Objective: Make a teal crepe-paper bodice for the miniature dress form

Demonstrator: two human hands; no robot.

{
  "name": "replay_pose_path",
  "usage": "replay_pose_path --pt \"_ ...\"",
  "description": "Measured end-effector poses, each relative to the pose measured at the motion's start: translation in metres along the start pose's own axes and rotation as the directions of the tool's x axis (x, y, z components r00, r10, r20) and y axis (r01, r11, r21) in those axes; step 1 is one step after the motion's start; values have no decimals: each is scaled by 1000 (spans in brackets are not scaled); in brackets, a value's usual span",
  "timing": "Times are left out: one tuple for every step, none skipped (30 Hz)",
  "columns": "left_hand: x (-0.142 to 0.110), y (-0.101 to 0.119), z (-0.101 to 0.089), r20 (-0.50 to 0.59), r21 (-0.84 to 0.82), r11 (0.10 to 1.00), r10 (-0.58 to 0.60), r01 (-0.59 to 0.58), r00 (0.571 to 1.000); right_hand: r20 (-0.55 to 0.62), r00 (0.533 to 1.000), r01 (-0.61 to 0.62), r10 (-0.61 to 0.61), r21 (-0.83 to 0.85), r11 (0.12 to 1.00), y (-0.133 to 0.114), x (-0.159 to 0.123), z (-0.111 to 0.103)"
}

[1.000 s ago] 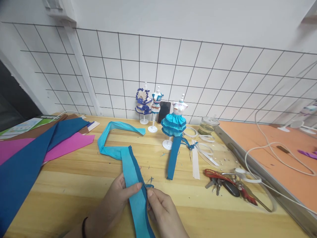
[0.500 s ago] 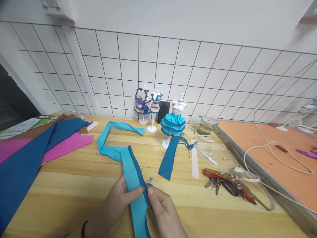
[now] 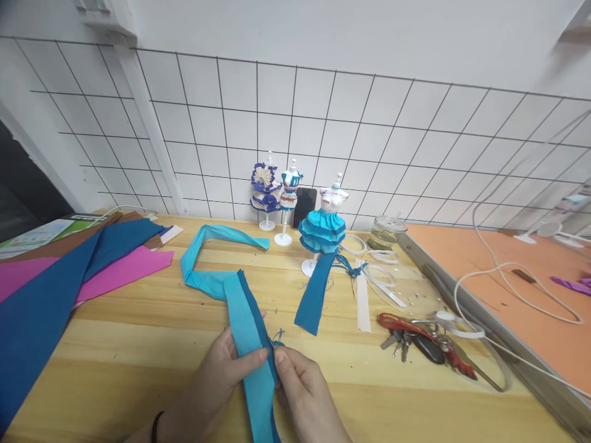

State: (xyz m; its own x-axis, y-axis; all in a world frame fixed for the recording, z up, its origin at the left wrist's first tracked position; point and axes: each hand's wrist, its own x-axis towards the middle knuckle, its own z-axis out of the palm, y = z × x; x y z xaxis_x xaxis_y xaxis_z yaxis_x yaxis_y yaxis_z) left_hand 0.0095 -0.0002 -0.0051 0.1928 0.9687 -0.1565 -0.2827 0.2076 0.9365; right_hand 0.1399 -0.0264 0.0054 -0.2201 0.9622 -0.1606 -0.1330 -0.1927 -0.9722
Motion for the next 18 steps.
replay_pose_path --pt "0 0 0 -1 -1 1000 -2 2 1000 -4 1000 6 -6 -13 1000 0 0 0" --pt "0 0 0 2 -4 1000 -3 3 1000 -7 1000 9 -10 -27 1000 -1 0 0" --pt "0 0 0 5 -9 1000 -2 2 1000 -7 1000 14 -14 -39 999 -1 0 0" --pt "0 0 0 6 -14 1000 1 -1 1000 -8 1000 16 -16 -45 999 -2 0 0" --pt "0 0 0 4 -18 1000 7 -7 1000 -11 1000 14 -15 -48 999 -2 0 0" --pt "0 0 0 3 -20 1000 12 -12 1000 -17 1000 13 -14 -48 999 -2 -1 0" --pt "1 0 0 5 -21 1000 16 -16 1000 -22 1000 14 -15 -47 999 -1 -1 -1" --pt "1 -1 -1 10 -23 1000 19 -19 1000 -24 1000 17 -18 -47 999 0 -1 -1" --pt "1 -2 -1 18 -26 999 19 -19 1000 -26 999 19 -20 -42 999 1 -1 -2" --pt "1 -3 -2 27 -30 999 18 -17 999 -26 999 19 -20 -37 999 2 -1 -2" --pt "1 -4 -2 33 -35 999 15 -14 999 -22 1000 21 -22 -30 999 3 -1 -2" --pt "1 -4 -3 37 -38 999 13 -12 999 -23 999 24 -25 -25 999 4 0 -2" --pt "1 -5 -3 42 -39 999 13 -12 999 -23 999 24 -25 -21 999 5 0 -3" --pt "1 -6 -3 46 -37 999 14 -13 999 -27 999 23 -23 -18 1000 6 0 -3" --pt "0 -6 -4 52 -37 999 16 -14 998 -32 999 22 -23 -18 1000 6 0 -2" --pt "0 -6 -3 60 -40 999 19 -17 998 -33 999 22 -23 -18 1000 6 -1 -2" --pt "0 -6 -3 67 -45 999 23 -20 998 -33 999 23 -24 -16 1000 5 -1 -2" --pt "0 -5 -3 70 -50 999 24 -20 997 -30 999 27 -27 -12 1000 5 -1 -2"
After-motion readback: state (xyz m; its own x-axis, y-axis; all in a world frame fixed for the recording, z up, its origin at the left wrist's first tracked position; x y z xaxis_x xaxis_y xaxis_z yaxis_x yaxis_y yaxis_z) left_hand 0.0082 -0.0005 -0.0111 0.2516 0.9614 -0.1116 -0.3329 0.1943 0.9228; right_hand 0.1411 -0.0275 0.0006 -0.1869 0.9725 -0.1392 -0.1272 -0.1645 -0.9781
